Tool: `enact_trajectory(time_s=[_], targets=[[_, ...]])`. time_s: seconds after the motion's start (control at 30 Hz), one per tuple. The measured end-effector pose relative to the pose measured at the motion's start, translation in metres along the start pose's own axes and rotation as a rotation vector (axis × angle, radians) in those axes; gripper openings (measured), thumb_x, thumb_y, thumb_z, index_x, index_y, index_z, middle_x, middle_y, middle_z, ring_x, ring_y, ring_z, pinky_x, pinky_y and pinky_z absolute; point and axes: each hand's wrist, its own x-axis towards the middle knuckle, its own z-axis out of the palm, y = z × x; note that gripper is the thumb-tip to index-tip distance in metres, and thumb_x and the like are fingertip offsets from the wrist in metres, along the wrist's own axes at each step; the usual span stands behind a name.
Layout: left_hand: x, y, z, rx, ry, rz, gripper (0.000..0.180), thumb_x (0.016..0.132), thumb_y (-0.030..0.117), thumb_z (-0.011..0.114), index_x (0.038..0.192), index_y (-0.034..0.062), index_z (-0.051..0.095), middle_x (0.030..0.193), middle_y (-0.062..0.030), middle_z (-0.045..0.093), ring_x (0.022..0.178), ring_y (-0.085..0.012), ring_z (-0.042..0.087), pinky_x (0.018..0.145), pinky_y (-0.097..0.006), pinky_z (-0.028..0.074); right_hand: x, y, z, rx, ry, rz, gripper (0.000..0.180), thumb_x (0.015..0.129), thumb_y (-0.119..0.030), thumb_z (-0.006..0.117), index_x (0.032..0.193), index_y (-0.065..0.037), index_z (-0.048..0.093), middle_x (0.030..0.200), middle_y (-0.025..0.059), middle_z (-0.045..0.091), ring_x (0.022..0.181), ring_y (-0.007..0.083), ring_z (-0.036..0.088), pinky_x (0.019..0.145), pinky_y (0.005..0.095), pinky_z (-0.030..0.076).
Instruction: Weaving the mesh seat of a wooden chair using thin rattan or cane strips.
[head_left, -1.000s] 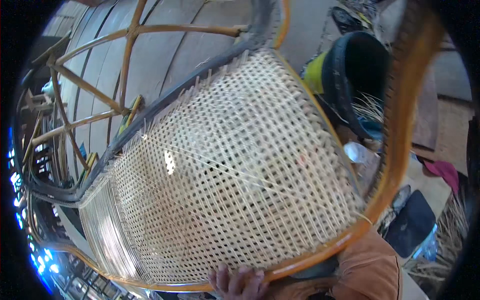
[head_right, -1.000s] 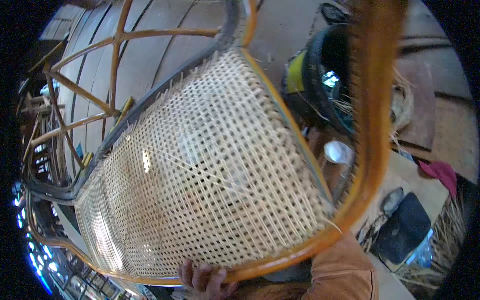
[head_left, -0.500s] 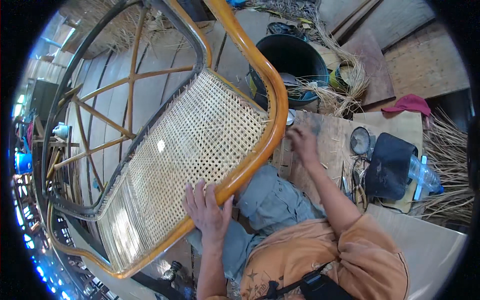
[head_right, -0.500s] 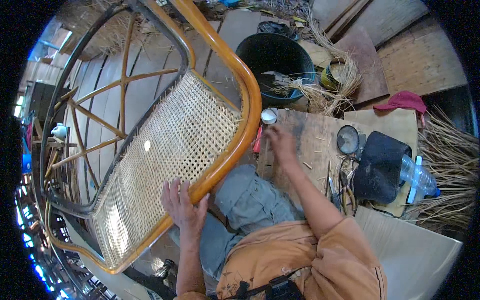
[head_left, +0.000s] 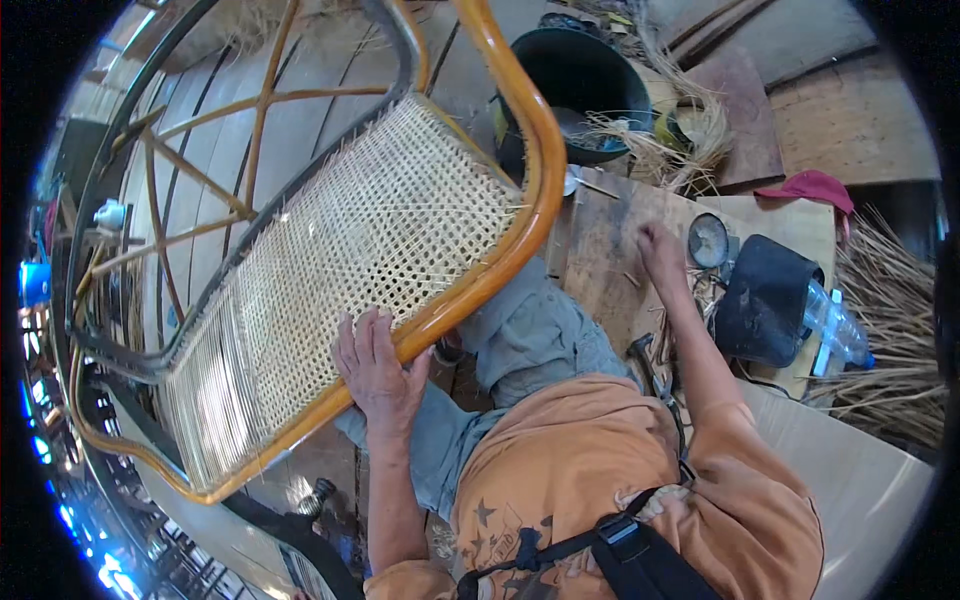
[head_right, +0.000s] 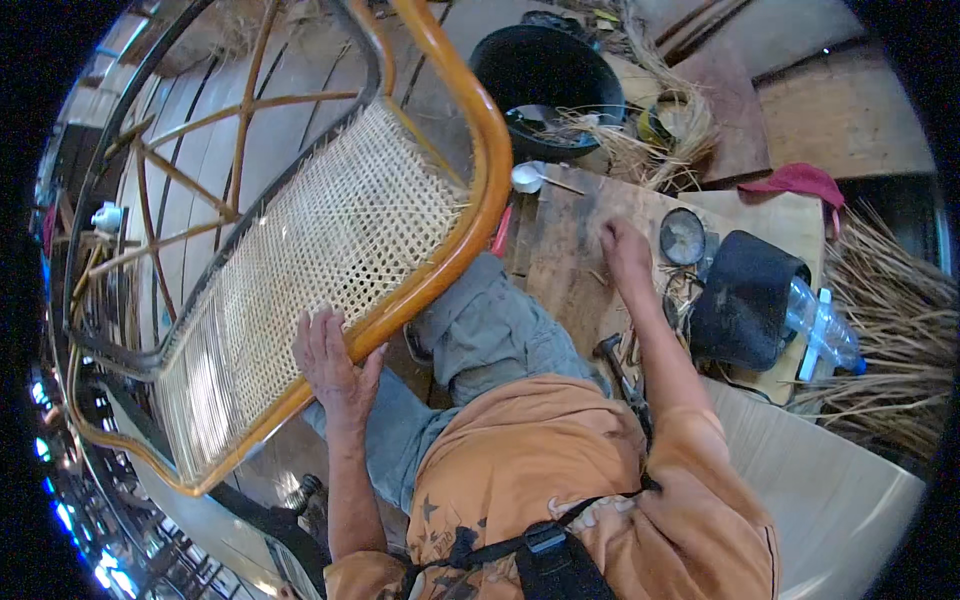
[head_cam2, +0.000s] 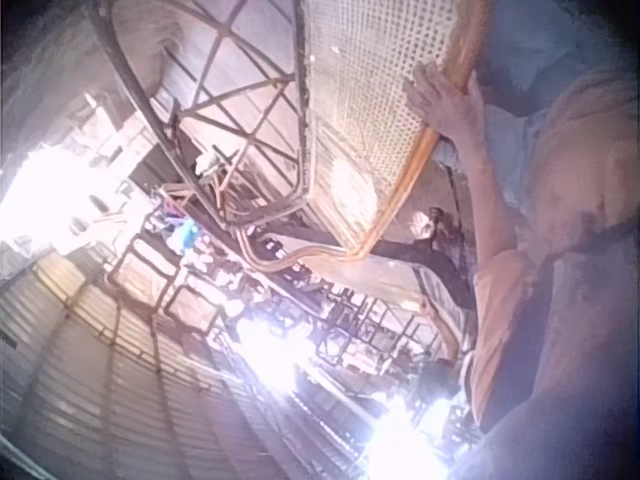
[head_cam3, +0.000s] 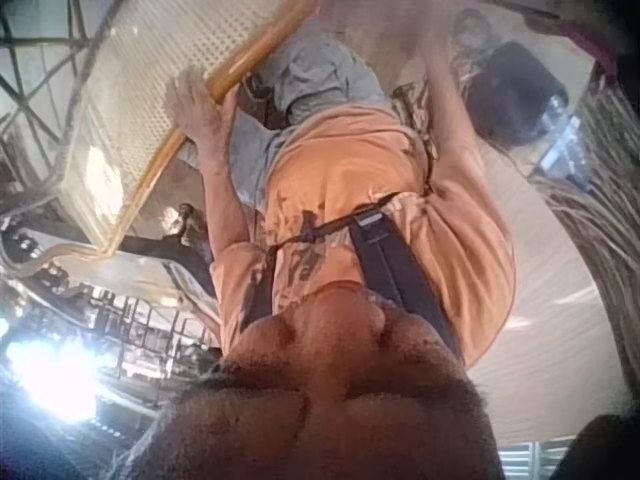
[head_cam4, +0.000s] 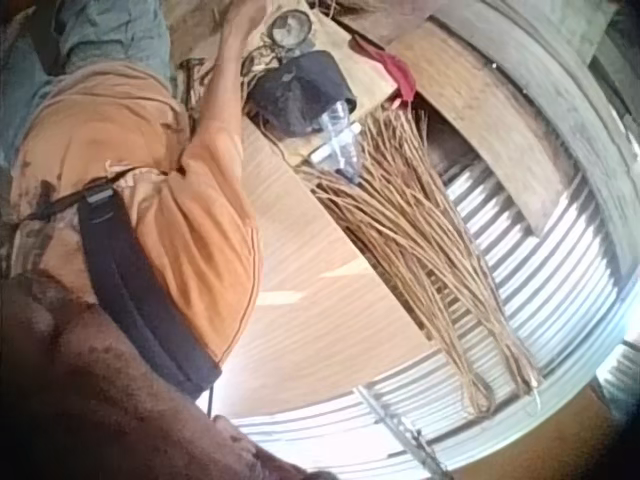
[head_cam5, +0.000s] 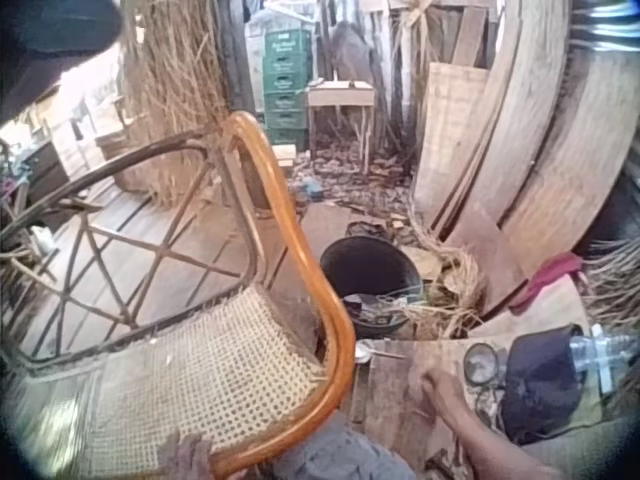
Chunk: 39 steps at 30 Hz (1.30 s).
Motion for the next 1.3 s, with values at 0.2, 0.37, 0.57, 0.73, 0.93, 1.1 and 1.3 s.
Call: enact_trajectory(time_s=[0.2,0.37,0.57,0.73,0.93,1.1,1.3], targets=[[0.0,-0.023,-0.002,-0.317,-0.058,-0.06,0.055,0.071,0.021,0.072,0.118,0.0027,0.05,0.122,-0.0151,0.05,0.12,-0.0349,0.042,0.1,-0.045,0.032,-0.068,0.005,-0.016,-0.092,-0.126,-0.024,0.012,0.08,-0.01,0.054,0.089,-0.002,0.053,0.085,0.0208,0.053,0.084,0.0411,0.051,0.073,0.0433,0.042],[0.035,-0.047,-0.018,-0.36,-0.156,-0.108,0.041,0.078,0.02,0.065,0.113,0.004,0.053,0.123,-0.0132,0.049,0.117,-0.0328,0.043,0.099,-0.042,0.034,-0.052,-0.053,-0.038,0.433,-0.17,0.394,0.013,0.093,-0.016,0.048,0.091,-0.004,0.051,0.075,0.0075,0.054,0.06,0.0175,0.055,0.053,0.0286,0.043],[0.056,-0.058,0.025,-0.418,-0.378,-0.05,0.054,0.08,0.032,0.059,0.127,0.0084,0.046,0.134,-0.0161,0.04,0.127,-0.0377,0.033,0.105,-0.048,0.026,-0.047,-0.183,-0.056,0.617,-0.321,-0.014,0.012,0.091,-0.01,0.053,0.102,-0.004,0.053,0.074,-0.0022,0.051,0.056,0.0044,0.046,0.049,0.0178,0.037],[0.063,-0.058,0.02,-0.394,-0.557,-0.085,0.072,0.078,0.042,0.059,0.138,0.0126,0.034,0.144,-0.017,0.028,0.135,-0.0378,0.02,0.109,-0.049,0.018,-0.054,-0.258,-0.023,0.534,-0.549,-0.227,0.009,0.085,-0.005,0.059,0.094,-0.003,0.059,0.078,0.0039,0.058,0.063,0.0119,0.055,0.056,0.0241,0.045],[0.057,-0.061,0.025,-0.389,-0.541,-0.068,0.074,0.076,0.04,0.06,0.138,0.0111,0.033,0.146,-0.0163,0.025,0.135,-0.0382,0.02,0.11,-0.048,0.017,-0.049,-0.294,0.007,0.24,-0.636,-0.58,0.012,0.086,-0.005,0.058,0.097,-0.003,0.058,0.079,0.0069,0.059,0.069,0.0129,0.058,0.061,0.0256,0.046],[0.059,-0.059,0.022,-0.363,-0.593,-0.067,0.075,0.076,0.039,0.061,0.139,0.0116,0.031,0.146,-0.0167,0.025,0.135,-0.0393,0.019,0.11,-0.049,0.016,-0.052,-0.304,0.01,0.177,-0.625,-0.551,0.012,0.087,-0.009,0.055,0.097,-0.002,0.056,0.084,0.0172,0.06,0.077,0.034,0.06,0.066,0.0376,0.048],[0.058,-0.06,0.026,-0.331,-0.568,-0.052,0.073,0.077,0.038,0.061,0.139,0.0118,0.032,0.145,-0.0163,0.026,0.134,-0.0401,0.021,0.109,-0.051,0.018,-0.054,-0.305,0.019,0.039,-0.56,-0.688,0.006,0.086,-0.009,0.055,0.09,-0.004,0.055,0.078,0.0171,0.057,0.073,0.0352,0.059,0.062,0.0398,0.047]])
